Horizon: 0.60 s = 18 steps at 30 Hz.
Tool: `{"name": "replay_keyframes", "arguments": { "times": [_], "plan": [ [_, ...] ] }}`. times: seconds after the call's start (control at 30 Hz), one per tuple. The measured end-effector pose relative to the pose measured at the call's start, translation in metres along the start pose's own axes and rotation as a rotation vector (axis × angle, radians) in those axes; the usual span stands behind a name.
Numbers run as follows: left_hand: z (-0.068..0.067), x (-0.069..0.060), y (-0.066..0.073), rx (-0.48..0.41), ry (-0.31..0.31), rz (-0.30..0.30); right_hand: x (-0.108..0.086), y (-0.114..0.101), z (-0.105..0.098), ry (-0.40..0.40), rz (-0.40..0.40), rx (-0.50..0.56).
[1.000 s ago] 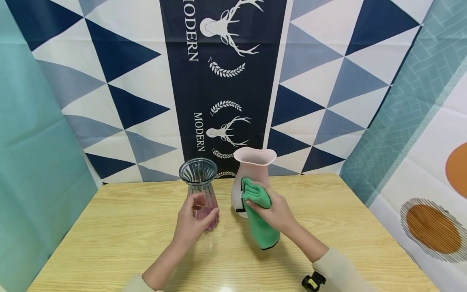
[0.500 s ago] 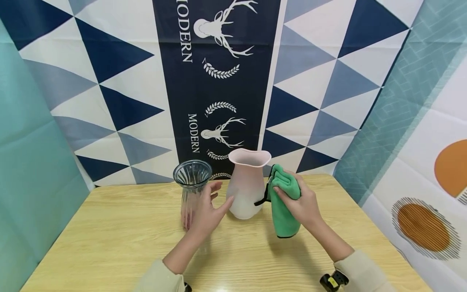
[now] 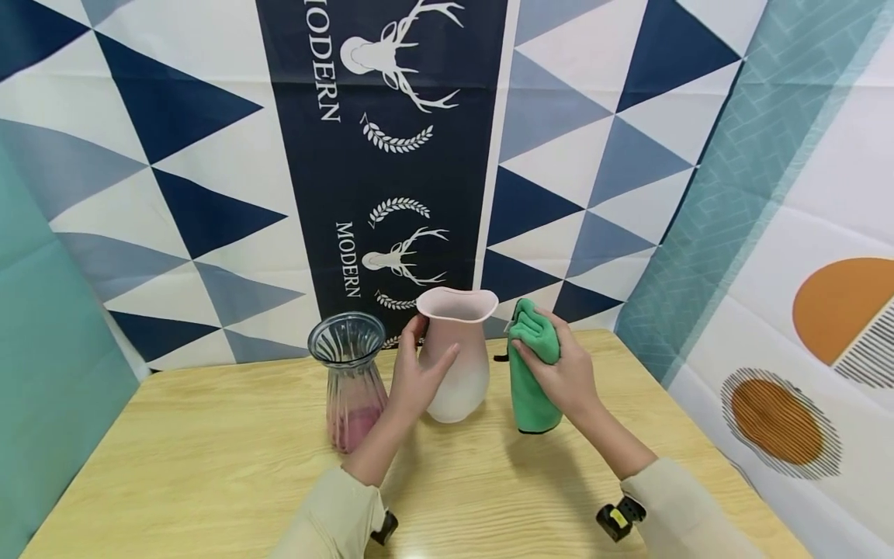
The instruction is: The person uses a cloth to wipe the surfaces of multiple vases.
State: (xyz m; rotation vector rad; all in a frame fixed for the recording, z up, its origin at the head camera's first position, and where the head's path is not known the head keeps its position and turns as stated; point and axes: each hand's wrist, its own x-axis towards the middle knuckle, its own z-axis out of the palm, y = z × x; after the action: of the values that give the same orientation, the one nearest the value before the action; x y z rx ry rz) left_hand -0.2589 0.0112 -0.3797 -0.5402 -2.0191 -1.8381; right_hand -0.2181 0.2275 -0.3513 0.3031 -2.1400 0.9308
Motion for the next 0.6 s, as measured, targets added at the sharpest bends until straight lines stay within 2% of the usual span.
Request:
{"name": "replay_keyframes", "arguments": {
  "times": [0.27,0.6],
  "plan": [
    [0.008,0.019,-0.009,-0.069,-0.058,-0.021,0.006,-0.007,0.02,-0.014,0.026,0.028],
    [0.008,0.028,-0.019,-0.033,-0.124,-0.024,0.0,-0.01,0.048,-0.013,0.009,0.013]
  ]
}}
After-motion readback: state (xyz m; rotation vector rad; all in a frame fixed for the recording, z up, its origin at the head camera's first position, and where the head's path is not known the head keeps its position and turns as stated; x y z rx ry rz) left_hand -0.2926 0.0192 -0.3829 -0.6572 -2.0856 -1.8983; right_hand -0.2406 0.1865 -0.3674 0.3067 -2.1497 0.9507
